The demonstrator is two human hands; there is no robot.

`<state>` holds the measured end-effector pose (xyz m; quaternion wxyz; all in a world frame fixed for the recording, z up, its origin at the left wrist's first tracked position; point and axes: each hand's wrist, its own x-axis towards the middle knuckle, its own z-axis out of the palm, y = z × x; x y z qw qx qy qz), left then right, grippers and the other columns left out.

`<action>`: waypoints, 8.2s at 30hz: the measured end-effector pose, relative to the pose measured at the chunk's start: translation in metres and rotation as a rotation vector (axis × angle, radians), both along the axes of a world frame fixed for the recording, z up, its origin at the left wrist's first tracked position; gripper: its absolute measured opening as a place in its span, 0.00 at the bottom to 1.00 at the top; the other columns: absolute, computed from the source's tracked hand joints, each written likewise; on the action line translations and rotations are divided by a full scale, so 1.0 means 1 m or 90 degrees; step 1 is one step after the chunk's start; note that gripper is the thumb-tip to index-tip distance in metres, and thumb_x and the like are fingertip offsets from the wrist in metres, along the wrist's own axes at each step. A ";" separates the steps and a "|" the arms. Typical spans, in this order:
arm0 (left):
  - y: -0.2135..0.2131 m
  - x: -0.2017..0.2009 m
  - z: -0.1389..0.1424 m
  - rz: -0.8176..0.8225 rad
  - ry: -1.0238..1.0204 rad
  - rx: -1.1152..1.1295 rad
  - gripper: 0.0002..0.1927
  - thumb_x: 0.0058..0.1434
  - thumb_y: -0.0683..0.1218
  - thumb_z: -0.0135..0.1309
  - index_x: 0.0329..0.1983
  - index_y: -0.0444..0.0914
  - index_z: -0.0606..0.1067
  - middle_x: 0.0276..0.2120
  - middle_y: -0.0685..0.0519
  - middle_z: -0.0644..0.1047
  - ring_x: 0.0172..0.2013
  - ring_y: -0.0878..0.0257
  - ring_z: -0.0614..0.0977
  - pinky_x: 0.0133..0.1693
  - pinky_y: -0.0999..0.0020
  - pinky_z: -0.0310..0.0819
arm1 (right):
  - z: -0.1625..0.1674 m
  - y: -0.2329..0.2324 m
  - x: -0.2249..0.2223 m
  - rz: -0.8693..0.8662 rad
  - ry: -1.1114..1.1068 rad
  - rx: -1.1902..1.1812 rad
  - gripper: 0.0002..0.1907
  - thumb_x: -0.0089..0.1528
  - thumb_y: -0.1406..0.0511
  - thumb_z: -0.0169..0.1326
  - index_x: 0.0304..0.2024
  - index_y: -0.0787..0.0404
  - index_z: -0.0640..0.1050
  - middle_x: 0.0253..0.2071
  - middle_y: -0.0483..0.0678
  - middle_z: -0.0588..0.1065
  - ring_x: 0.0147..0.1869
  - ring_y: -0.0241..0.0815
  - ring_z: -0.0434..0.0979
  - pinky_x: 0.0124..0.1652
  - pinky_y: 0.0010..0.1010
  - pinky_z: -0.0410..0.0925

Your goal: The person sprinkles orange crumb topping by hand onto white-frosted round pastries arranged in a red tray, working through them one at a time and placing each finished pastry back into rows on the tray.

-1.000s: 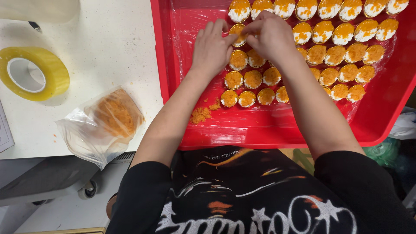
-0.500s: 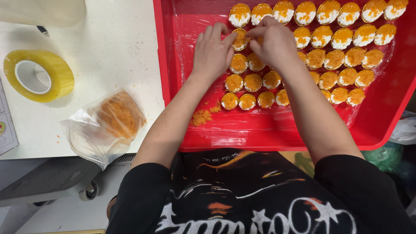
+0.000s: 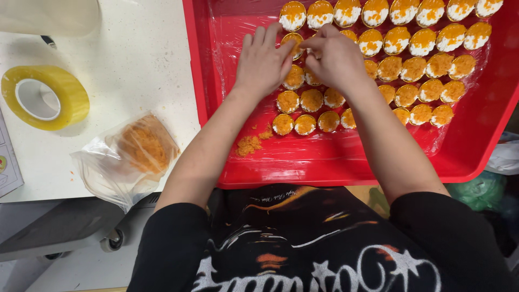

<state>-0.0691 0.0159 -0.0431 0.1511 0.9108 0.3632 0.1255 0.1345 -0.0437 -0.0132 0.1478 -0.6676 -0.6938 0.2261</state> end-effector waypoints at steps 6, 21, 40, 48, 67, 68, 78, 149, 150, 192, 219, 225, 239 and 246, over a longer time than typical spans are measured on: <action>0.004 0.004 -0.003 0.003 -0.029 0.020 0.22 0.62 0.51 0.56 0.60 0.44 0.77 0.56 0.48 0.69 0.52 0.52 0.70 0.49 0.54 0.64 | 0.021 -0.025 0.024 -0.057 0.088 0.090 0.11 0.64 0.69 0.58 0.49 0.58 0.84 0.42 0.53 0.76 0.43 0.50 0.78 0.44 0.39 0.72; -0.064 -0.075 0.041 0.181 -0.165 -0.127 0.17 0.67 0.47 0.57 0.58 0.41 0.78 0.55 0.47 0.71 0.57 0.50 0.71 0.59 0.54 0.67 | 0.014 -0.125 0.001 -0.200 0.291 -0.025 0.08 0.64 0.67 0.59 0.45 0.60 0.84 0.37 0.46 0.77 0.32 0.33 0.73 0.33 0.26 0.67; -0.184 -0.168 0.073 0.279 -0.476 -0.271 0.11 0.69 0.41 0.55 0.52 0.34 0.77 0.51 0.46 0.74 0.49 0.58 0.80 0.53 0.66 0.77 | -0.022 -0.099 -0.183 0.206 -0.184 -0.087 0.06 0.59 0.66 0.58 0.32 0.64 0.81 0.36 0.59 0.79 0.37 0.57 0.82 0.36 0.46 0.75; -0.177 -0.169 0.039 0.207 -0.536 -0.546 0.14 0.66 0.40 0.54 0.55 0.33 0.75 0.52 0.49 0.73 0.48 0.65 0.79 0.47 0.71 0.80 | 0.015 -0.140 -0.163 -0.163 0.355 -0.158 0.07 0.61 0.69 0.59 0.38 0.69 0.80 0.28 0.52 0.80 0.30 0.40 0.79 0.32 0.35 0.73; -0.144 -0.122 0.030 0.057 -0.626 -0.828 0.11 0.68 0.37 0.55 0.52 0.27 0.74 0.42 0.46 0.82 0.40 0.64 0.85 0.46 0.69 0.83 | 0.036 -0.172 -0.167 -0.388 0.809 -0.019 0.07 0.68 0.70 0.55 0.46 0.68 0.78 0.38 0.47 0.79 0.38 0.35 0.80 0.34 0.26 0.75; -0.145 -0.121 0.029 0.066 -0.623 -0.818 0.11 0.67 0.37 0.55 0.51 0.27 0.75 0.42 0.46 0.82 0.40 0.64 0.86 0.46 0.69 0.83 | 0.036 -0.173 -0.165 -0.372 0.807 -0.022 0.07 0.68 0.70 0.55 0.47 0.68 0.78 0.39 0.47 0.79 0.39 0.35 0.80 0.35 0.26 0.75; -0.150 -0.117 0.036 0.131 -0.365 -0.539 0.14 0.61 0.40 0.62 0.49 0.31 0.80 0.38 0.49 0.84 0.36 0.64 0.84 0.40 0.70 0.80 | 0.029 -0.176 -0.125 -0.420 0.960 -0.133 0.08 0.68 0.69 0.54 0.47 0.68 0.78 0.36 0.47 0.78 0.36 0.35 0.79 0.33 0.29 0.76; -0.004 0.049 0.006 0.090 -0.281 -0.402 0.06 0.64 0.44 0.61 0.39 0.35 0.81 0.32 0.48 0.82 0.31 0.58 0.84 0.36 0.63 0.78 | 0.000 -0.028 0.031 -0.305 0.554 -0.150 0.07 0.71 0.68 0.56 0.42 0.68 0.77 0.30 0.45 0.77 0.28 0.32 0.76 0.26 0.22 0.70; 0.000 0.050 0.008 0.064 -0.277 -0.341 0.06 0.62 0.44 0.63 0.38 0.36 0.81 0.33 0.47 0.81 0.32 0.55 0.84 0.37 0.61 0.78 | -0.001 -0.026 0.031 -0.303 0.491 -0.144 0.07 0.70 0.67 0.57 0.42 0.68 0.78 0.29 0.45 0.77 0.27 0.32 0.75 0.25 0.22 0.68; 0.012 0.054 0.003 0.093 -0.278 -0.233 0.14 0.60 0.36 0.55 0.48 0.40 0.81 0.43 0.51 0.83 0.45 0.51 0.79 0.49 0.58 0.75 | -0.018 -0.012 0.045 -0.128 0.110 0.096 0.11 0.61 0.70 0.58 0.46 0.62 0.84 0.45 0.54 0.81 0.46 0.52 0.82 0.48 0.41 0.74; 0.013 0.036 0.006 0.076 -0.136 -0.031 0.10 0.56 0.41 0.64 0.41 0.40 0.82 0.42 0.52 0.72 0.47 0.55 0.73 0.46 0.57 0.65 | -0.027 -0.007 0.040 -0.166 -0.013 0.085 0.04 0.63 0.63 0.64 0.39 0.55 0.85 0.39 0.49 0.77 0.41 0.51 0.79 0.39 0.43 0.71; 0.016 0.045 0.003 0.033 -0.116 -0.027 0.06 0.54 0.43 0.64 0.35 0.39 0.82 0.43 0.53 0.72 0.46 0.55 0.72 0.45 0.56 0.65 | -0.031 -0.002 0.039 -0.160 -0.030 0.060 0.05 0.63 0.63 0.64 0.35 0.58 0.84 0.37 0.50 0.77 0.40 0.52 0.79 0.39 0.44 0.72; 0.022 0.059 -0.010 0.044 -0.096 -0.107 0.03 0.51 0.42 0.62 0.29 0.39 0.80 0.43 0.53 0.73 0.48 0.55 0.72 0.48 0.56 0.66 | -0.034 -0.002 0.034 -0.217 0.006 -0.001 0.06 0.59 0.64 0.64 0.32 0.60 0.83 0.35 0.52 0.77 0.38 0.52 0.79 0.39 0.44 0.72; 0.016 0.066 -0.009 0.016 -0.135 -0.096 0.03 0.54 0.43 0.64 0.30 0.41 0.80 0.42 0.55 0.73 0.47 0.56 0.72 0.48 0.57 0.66 | -0.030 -0.002 0.032 -0.198 0.004 0.017 0.05 0.60 0.64 0.64 0.33 0.59 0.84 0.33 0.51 0.76 0.37 0.52 0.78 0.38 0.45 0.71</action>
